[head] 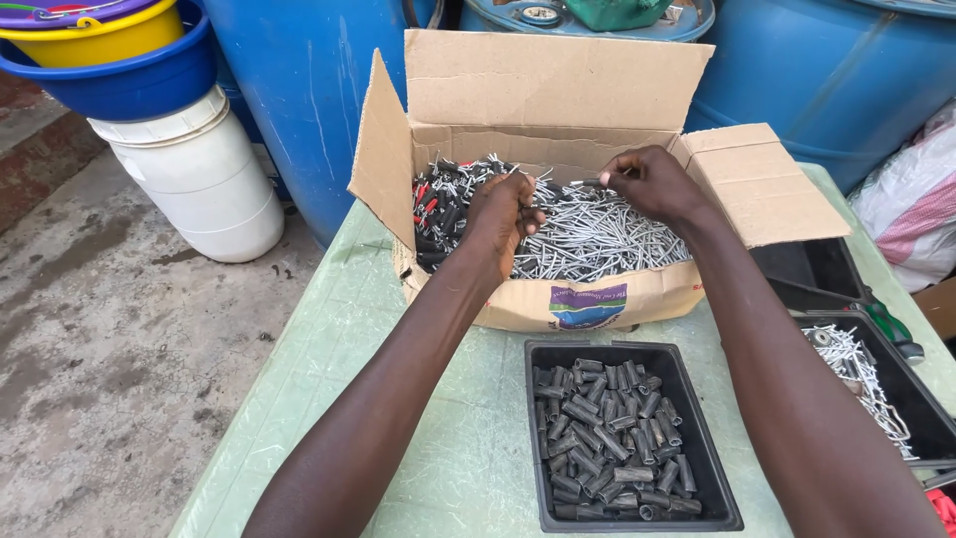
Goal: Assembling metal screws with plastic wall plugs by hand at a workbench.
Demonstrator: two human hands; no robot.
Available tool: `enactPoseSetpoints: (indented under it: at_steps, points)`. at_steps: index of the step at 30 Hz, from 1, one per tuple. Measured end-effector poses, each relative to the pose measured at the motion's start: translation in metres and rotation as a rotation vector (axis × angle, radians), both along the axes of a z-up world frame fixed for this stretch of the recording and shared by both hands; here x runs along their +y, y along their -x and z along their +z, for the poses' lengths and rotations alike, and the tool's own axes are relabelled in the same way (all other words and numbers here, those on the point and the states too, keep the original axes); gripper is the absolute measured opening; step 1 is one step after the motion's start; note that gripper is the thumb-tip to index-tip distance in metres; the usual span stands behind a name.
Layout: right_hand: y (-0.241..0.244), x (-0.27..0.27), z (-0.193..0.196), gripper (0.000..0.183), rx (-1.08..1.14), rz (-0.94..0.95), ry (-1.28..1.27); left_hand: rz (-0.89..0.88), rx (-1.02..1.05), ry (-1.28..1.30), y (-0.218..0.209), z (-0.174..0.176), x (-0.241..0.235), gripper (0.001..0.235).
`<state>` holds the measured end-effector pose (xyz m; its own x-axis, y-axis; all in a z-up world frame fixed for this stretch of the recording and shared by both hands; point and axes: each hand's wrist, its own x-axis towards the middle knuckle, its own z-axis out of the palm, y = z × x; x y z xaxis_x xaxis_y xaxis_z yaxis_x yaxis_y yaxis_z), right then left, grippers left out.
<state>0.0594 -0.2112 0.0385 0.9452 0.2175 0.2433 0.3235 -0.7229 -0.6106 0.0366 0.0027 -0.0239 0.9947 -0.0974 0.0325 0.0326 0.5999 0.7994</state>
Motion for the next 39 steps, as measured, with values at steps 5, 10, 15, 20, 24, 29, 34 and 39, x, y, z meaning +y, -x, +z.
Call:
enactPoseSetpoints:
  at_steps: [5,10,15,20,24,29,34,39]
  points:
    - [0.055,0.019,0.024,0.015,0.002,0.061,-0.144,0.081,-0.061,-0.172,0.032,0.023,-0.001,0.024]
    - [0.085,0.037,0.038,0.013,-0.033,0.181,-0.234,0.068,-0.166,-0.278,0.041,0.028,-0.001,0.029]
    - [0.079,0.037,0.023,0.012,-0.051,0.259,-0.336,0.07,-0.275,-0.347,0.033,0.02,-0.004,0.024]
    - [0.075,0.034,0.011,0.013,-0.019,0.254,-0.475,0.092,-0.307,-0.364,0.028,0.015,-0.007,0.023]
    - [0.073,0.034,0.005,0.015,0.038,0.212,-0.545,0.109,-0.305,-0.4,0.033,0.019,-0.006,0.023]
    - [0.071,0.037,0.003,0.017,0.093,0.19,-0.61,0.126,-0.302,-0.427,0.035,0.019,-0.007,0.024]
    - [0.069,0.037,0.002,0.017,0.148,0.164,-0.638,0.131,-0.309,-0.436,0.034,0.016,-0.008,0.024]
    - [0.068,0.037,0.0,0.017,0.151,0.145,-0.655,0.138,-0.286,-0.457,0.034,0.015,-0.01,0.025]
